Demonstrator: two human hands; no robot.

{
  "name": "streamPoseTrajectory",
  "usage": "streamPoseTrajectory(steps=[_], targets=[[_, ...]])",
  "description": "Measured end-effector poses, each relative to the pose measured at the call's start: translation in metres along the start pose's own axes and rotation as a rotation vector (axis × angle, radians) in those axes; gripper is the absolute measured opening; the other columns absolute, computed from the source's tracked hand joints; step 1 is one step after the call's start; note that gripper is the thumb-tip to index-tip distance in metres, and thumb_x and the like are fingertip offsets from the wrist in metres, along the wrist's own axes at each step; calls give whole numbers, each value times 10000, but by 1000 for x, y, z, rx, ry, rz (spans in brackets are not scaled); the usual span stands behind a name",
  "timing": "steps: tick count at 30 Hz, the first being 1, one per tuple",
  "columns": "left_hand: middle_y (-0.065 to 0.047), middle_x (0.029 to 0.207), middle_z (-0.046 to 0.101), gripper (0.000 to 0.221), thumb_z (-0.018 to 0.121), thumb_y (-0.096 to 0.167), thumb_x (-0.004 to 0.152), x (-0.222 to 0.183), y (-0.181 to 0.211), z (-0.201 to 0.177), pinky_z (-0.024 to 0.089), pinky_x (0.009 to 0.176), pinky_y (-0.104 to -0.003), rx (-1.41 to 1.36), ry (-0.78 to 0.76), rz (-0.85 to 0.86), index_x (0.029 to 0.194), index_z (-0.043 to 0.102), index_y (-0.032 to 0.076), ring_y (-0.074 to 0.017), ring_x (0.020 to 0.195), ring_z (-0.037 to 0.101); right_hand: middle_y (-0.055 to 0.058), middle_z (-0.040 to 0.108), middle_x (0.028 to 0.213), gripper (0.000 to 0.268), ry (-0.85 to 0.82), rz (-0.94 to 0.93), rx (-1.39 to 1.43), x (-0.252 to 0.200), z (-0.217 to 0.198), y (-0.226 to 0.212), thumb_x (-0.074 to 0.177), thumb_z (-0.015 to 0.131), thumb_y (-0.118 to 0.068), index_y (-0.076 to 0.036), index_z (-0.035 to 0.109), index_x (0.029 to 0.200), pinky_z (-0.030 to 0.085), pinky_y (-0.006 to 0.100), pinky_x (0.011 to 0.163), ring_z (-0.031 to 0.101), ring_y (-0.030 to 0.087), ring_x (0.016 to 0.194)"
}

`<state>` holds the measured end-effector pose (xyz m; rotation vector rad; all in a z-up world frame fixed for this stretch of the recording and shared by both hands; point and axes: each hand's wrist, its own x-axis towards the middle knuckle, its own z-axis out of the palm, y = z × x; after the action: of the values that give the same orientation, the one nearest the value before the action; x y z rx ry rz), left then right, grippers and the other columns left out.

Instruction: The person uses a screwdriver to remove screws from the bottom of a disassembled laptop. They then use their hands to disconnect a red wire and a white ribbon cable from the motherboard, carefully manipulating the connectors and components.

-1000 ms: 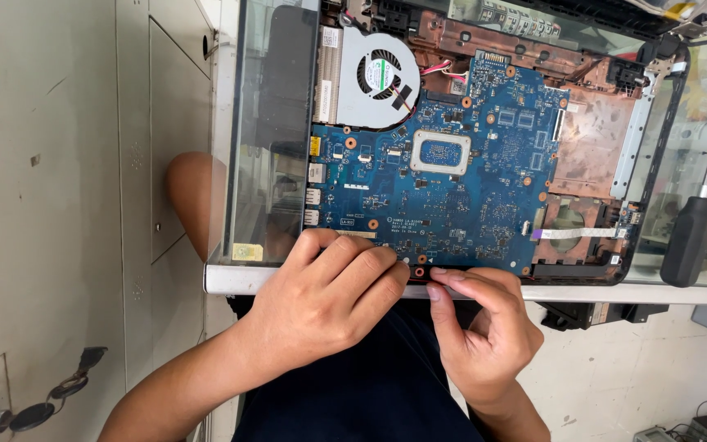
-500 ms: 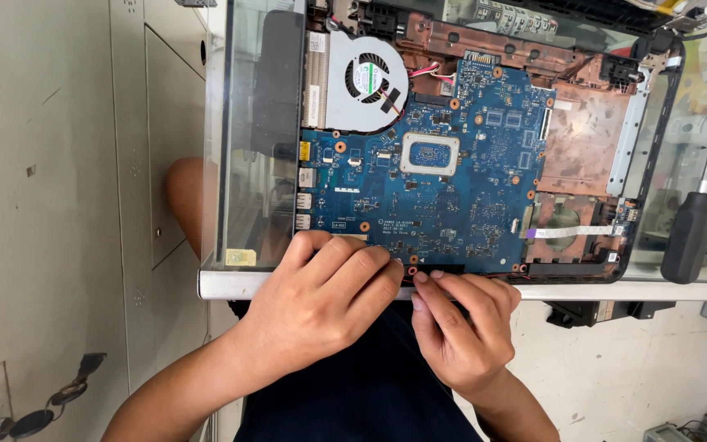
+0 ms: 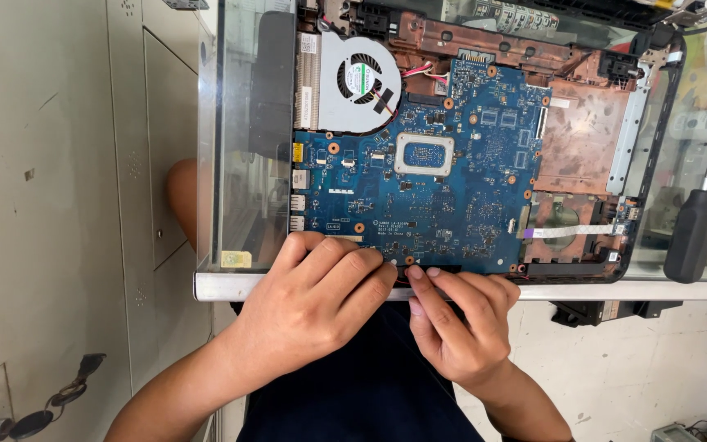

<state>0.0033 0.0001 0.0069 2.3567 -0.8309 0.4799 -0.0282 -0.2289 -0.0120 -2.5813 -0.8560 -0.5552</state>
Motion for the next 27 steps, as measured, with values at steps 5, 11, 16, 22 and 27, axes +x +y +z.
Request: streamPoseTrajectory(steps=[5, 11, 16, 22, 27], targets=[[-72, 1061, 641, 38, 626, 52, 1053, 0, -1, 0, 419, 724, -359, -6, -23, 14, 1052, 659, 71, -236, 910, 617, 80, 687, 1119, 248, -54, -119, -113, -3, -3, 2, 1017, 664, -232, -48, 779, 1136, 383, 392, 846, 616, 232, 911], [-74, 1076, 638, 40, 638, 67, 1056, -1, 0, -1, 415, 744, -359, -15, -53, 3, 1079, 669, 75, -231, 941, 621, 73, 687, 1092, 290, -50, -1, 38, 0, -5, 10, 1007, 621, -263, -50, 784, 1118, 408, 358, 883, 659, 220, 913], [-29, 1056, 643, 82, 591, 78, 1060, 3, 1, -3, 389, 776, -364, 18, -54, -6, 1067, 661, 121, -209, 925, 607, 105, 670, 1095, 283, -40, 9, 134, -1, -7, 13, 1019, 562, -230, -45, 765, 1085, 448, 362, 847, 691, 236, 901], [-21, 1050, 600, 110, 597, 115, 1038, 9, -1, -4, 407, 709, -376, 121, -74, 92, 1069, 672, 189, -200, 870, 586, 63, 695, 1074, 258, -62, -106, 59, 10, -7, 17, 1016, 554, -173, -75, 783, 1084, 354, 369, 833, 662, 214, 854], [-7, 1008, 580, 133, 588, 100, 1029, 11, -6, -4, 435, 737, -367, 126, -83, 148, 970, 677, 179, -186, 834, 566, 82, 706, 1062, 274, -39, -175, 40, 7, -3, 21, 1017, 548, -188, -61, 779, 1092, 347, 382, 818, 667, 221, 801]])
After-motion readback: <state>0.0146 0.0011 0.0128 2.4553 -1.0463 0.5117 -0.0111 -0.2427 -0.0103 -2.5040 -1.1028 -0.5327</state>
